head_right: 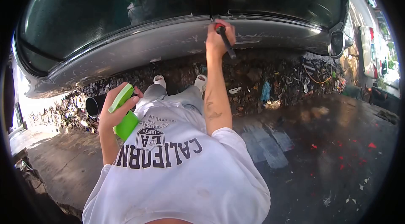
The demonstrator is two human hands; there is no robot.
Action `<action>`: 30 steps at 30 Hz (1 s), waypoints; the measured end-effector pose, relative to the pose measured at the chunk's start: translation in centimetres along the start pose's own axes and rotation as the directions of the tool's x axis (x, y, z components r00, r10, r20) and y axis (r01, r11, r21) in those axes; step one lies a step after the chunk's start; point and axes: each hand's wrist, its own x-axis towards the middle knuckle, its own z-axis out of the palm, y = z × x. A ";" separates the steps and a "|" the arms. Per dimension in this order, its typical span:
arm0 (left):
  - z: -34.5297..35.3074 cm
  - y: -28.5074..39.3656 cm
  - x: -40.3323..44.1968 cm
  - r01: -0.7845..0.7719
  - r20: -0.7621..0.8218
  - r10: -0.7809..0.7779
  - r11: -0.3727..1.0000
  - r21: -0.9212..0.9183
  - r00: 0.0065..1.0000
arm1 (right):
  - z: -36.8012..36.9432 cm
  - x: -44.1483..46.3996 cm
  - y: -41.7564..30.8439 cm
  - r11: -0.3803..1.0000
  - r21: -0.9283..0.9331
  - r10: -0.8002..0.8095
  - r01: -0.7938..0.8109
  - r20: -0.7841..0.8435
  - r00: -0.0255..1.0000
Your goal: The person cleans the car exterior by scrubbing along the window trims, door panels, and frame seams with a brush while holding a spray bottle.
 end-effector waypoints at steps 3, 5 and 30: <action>0.5 1.5 0.5 -0.100 0.111 0.090 0.991 0.090 0.990 | 1.4 -3.3 -3.9 0.987 0.147 0.042 -0.069 0.183 0.982; 0.2 1.8 0.3 -0.101 0.121 0.086 0.988 0.116 0.989 | 0.0 -0.7 -0.9 0.992 0.122 -0.004 -0.011 0.119 0.993; -0.2 0.0 0.4 -0.052 0.107 0.044 0.996 0.066 0.993 | -6.2 8.3 4.7 0.860 0.084 -0.487 0.503 0.431 0.760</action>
